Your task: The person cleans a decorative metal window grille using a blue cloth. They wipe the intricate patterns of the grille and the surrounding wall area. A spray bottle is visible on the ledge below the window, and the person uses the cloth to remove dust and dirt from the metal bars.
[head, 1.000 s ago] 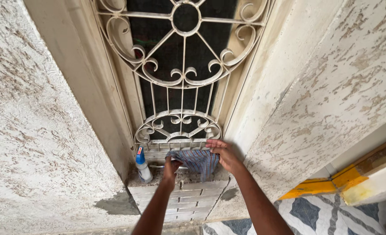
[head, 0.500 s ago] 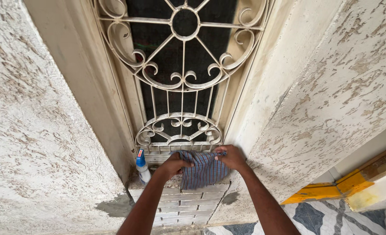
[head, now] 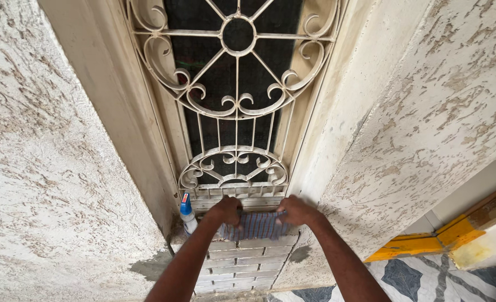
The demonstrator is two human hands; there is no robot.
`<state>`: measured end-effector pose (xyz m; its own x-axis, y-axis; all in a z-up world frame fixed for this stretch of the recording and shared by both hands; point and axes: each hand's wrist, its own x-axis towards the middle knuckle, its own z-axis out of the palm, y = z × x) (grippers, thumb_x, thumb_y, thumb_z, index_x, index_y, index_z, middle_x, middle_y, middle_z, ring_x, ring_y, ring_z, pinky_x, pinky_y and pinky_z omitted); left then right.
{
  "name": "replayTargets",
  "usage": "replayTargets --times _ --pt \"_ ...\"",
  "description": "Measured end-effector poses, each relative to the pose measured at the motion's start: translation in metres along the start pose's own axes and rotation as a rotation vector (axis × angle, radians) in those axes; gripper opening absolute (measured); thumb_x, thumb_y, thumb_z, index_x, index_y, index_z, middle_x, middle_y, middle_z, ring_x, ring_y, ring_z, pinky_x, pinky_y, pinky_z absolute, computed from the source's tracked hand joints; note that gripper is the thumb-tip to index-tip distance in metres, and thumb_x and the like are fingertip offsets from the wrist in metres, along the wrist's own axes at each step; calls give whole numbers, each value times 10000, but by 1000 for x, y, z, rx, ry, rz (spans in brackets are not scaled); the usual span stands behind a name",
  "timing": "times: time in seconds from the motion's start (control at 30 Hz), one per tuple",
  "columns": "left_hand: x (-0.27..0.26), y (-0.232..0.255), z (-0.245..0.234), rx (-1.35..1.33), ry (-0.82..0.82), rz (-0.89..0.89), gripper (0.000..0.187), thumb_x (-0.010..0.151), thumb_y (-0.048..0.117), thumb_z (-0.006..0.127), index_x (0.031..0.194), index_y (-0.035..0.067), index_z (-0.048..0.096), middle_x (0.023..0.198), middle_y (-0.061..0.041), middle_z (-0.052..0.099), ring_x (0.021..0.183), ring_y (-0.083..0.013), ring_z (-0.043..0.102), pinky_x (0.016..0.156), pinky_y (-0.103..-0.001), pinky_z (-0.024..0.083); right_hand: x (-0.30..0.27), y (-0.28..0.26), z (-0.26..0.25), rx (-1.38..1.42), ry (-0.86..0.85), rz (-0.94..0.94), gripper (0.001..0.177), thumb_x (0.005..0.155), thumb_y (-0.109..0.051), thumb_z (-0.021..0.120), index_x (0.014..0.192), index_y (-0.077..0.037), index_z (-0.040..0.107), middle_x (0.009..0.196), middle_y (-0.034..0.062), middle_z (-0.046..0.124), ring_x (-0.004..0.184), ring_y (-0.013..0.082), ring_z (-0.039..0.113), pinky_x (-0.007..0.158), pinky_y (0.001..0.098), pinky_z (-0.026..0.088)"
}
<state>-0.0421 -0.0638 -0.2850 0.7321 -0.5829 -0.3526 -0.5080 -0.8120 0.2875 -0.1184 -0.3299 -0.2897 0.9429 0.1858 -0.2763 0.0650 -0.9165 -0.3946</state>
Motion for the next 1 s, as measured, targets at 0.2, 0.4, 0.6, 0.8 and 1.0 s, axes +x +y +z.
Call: replayTargets --times 0.2,0.4,0.6,0.8,1.0 --pt "20 -10 23 -21 49 -114 410 889 342 785 1170 58 692 1272 -153 618 1211 -363 578 1012 -537 492 11 20 -10 -67 109 -123 453 791 -411 846 1099 -84 787 1257 135 723 1206 375 601 1024 584 442" --pt "44 -30 22 -403 7 -41 559 966 487 681 1049 -60 757 1005 -257 786 821 -358 776 789 -498 623 23 24 -15 76 37 160 515 837 -479 787 1139 -65 741 1162 175 758 1056 314 718 1018 535 514" --pt "19 3 24 -1033 -240 -201 659 988 533 496 1318 -35 547 1116 -329 721 893 -434 772 714 -492 685 9 -29 -19 430 -138 14 581 885 -547 717 1246 -92 702 1226 120 716 1111 282 686 1023 525 531" --pt "9 24 5 -1349 -393 9 1090 927 880 148 1539 20 421 1373 -387 540 1049 -391 587 746 -405 580 -6 -92 -32 253 -148 95 533 897 -508 705 1149 -39 714 1089 147 741 925 264 754 872 443 651" --pt "23 4 2 -1019 -193 125 1059 926 858 249 1491 -32 351 1391 -331 582 1110 -323 663 756 -425 527 -6 -92 -27 184 80 3 289 900 -245 738 1109 -47 759 975 129 783 866 205 765 894 405 604"
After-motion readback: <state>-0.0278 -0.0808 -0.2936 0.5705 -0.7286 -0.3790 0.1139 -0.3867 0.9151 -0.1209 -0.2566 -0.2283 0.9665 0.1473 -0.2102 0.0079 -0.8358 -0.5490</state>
